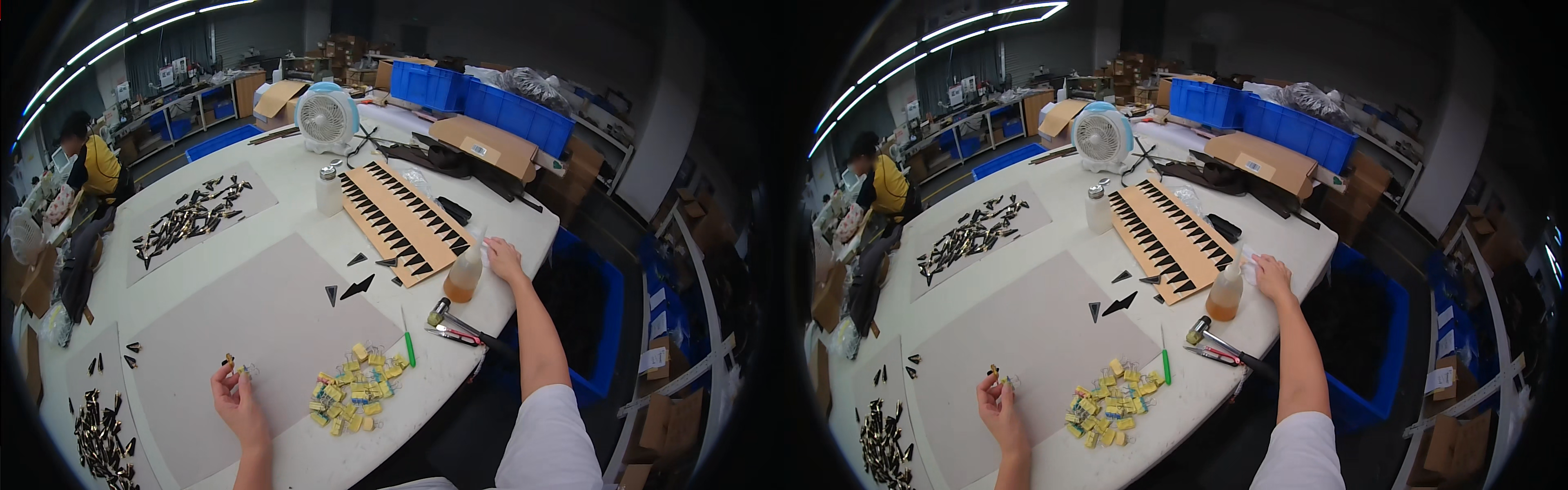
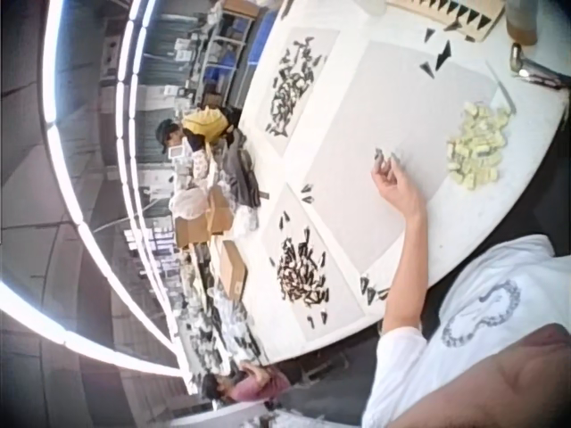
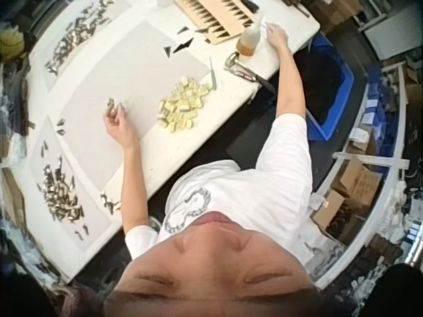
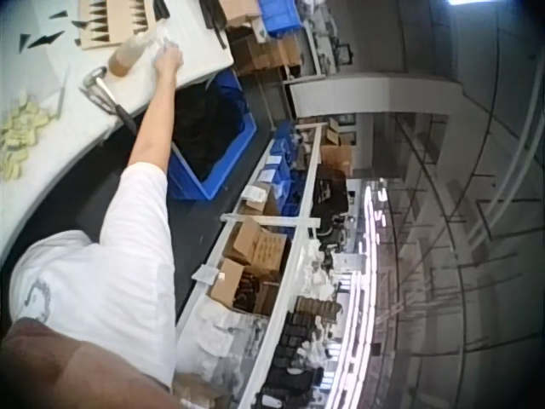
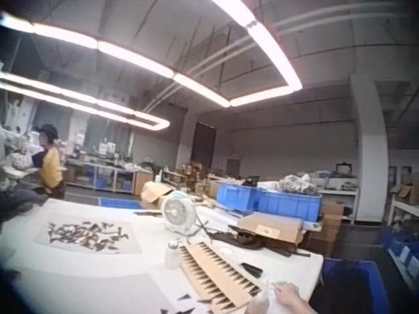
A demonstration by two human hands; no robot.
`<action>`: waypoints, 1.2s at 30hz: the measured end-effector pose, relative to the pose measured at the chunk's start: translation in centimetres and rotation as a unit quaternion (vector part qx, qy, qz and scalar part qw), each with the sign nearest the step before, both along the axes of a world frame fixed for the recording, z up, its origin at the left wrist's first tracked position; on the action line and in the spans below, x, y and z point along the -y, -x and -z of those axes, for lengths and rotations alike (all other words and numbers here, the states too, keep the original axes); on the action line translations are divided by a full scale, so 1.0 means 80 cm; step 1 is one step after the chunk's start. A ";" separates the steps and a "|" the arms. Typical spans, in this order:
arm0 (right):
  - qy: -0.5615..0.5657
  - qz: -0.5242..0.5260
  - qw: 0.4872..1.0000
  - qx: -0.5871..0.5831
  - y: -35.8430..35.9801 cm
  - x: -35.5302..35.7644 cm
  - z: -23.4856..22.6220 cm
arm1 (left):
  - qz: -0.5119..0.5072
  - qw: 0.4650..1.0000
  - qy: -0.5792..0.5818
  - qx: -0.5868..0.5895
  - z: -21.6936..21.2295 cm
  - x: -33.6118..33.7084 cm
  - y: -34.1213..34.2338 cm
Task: The person assembles small gold metal clips onto black triangular leather or plastic components by hand at a workshop station.
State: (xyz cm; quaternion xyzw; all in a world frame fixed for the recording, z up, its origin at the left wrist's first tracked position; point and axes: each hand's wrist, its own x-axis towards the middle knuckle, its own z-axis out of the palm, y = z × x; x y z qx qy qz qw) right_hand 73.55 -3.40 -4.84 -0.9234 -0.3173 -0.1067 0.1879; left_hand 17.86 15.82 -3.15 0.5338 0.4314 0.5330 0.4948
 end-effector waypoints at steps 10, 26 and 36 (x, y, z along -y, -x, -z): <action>0.022 0.209 0.978 0.013 0.045 -0.036 -0.064 | -0.019 1.000 0.004 -0.009 0.005 -0.003 0.007; -0.471 0.137 0.865 -0.106 -0.057 -0.013 -0.064 | 0.007 1.000 -0.007 -0.008 0.006 -0.002 -0.002; -0.151 -0.209 0.965 -0.048 0.331 -0.010 -0.119 | -0.007 1.000 -0.001 0.014 0.013 -0.007 0.020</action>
